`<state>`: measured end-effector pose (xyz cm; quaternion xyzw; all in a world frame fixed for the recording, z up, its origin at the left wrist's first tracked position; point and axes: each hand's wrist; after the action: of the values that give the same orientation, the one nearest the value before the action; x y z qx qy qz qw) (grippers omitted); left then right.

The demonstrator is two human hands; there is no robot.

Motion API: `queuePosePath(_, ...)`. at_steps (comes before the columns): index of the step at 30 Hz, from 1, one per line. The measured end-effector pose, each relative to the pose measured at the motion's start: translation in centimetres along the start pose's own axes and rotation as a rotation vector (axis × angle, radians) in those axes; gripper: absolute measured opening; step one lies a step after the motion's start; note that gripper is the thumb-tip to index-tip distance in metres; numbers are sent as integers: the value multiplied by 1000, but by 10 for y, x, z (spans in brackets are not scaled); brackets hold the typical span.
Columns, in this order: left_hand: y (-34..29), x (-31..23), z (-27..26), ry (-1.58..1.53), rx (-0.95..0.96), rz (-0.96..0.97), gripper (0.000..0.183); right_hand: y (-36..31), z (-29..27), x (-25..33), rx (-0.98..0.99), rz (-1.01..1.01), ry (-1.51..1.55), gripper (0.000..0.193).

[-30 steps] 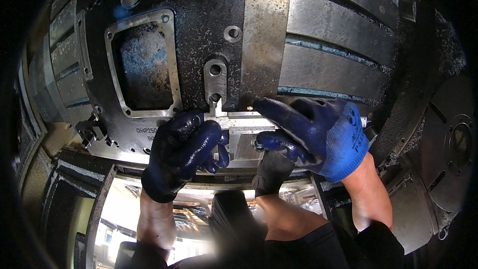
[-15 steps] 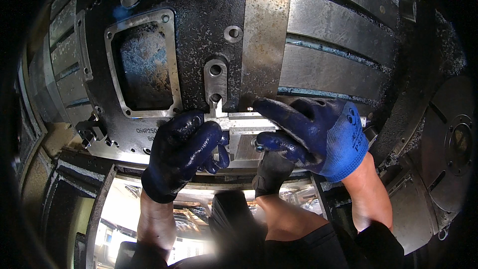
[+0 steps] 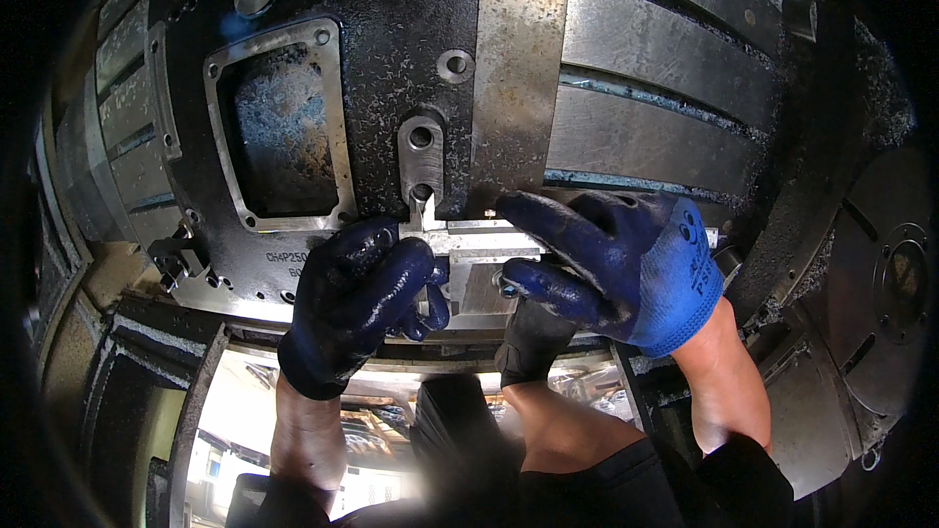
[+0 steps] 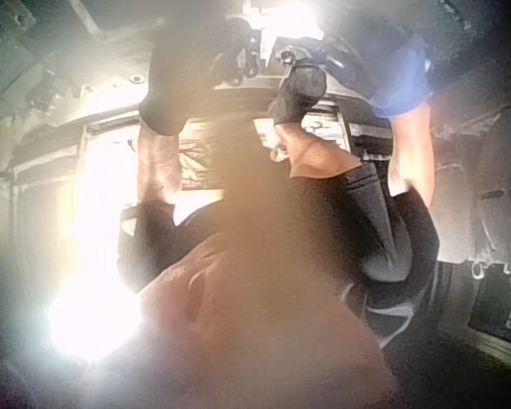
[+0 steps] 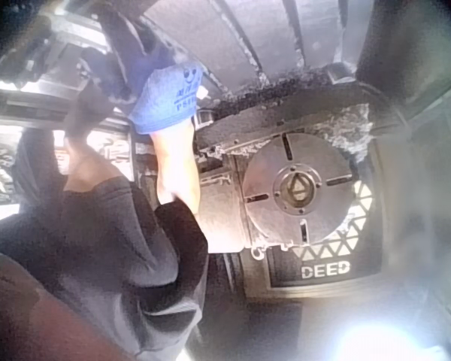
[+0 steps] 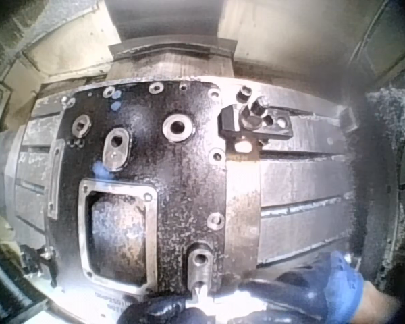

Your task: The person operates a machine control panel, then uses a caliper to measure features on a metal plate inside a machine and on another metal part on a low work surface.

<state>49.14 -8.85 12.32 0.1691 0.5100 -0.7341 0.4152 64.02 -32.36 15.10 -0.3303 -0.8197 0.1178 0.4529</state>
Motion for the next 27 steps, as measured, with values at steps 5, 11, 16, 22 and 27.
queuePosePath(5,0,1,0,-63,-2,18,43,-1,4,-3,-22,-12,33,54)
queuePosePath(11,0,-1,-2,-70,9,-42,42,-1,3,-2,-35,-28,8,54)
queuePosePath(16,2,3,-1,-43,-16,-60,40,-1,5,-4,-57,-76,-35,55)
queuePosePath(22,-2,-6,-5,-157,47,-127,62,-3,4,-2,-30,-40,-56,55)
queuePosePath(27,-2,0,-12,-153,103,-112,64,-1,1,5,-10,28,-14,55)
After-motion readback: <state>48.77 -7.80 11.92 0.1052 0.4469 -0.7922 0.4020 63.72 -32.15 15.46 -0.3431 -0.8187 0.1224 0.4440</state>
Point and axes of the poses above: each hand's wrist, its own y-axis towards the middle knuckle, its own z-axis out of the palm, x = y × z, and after that the axes turned 5 degrees about x, right-handed
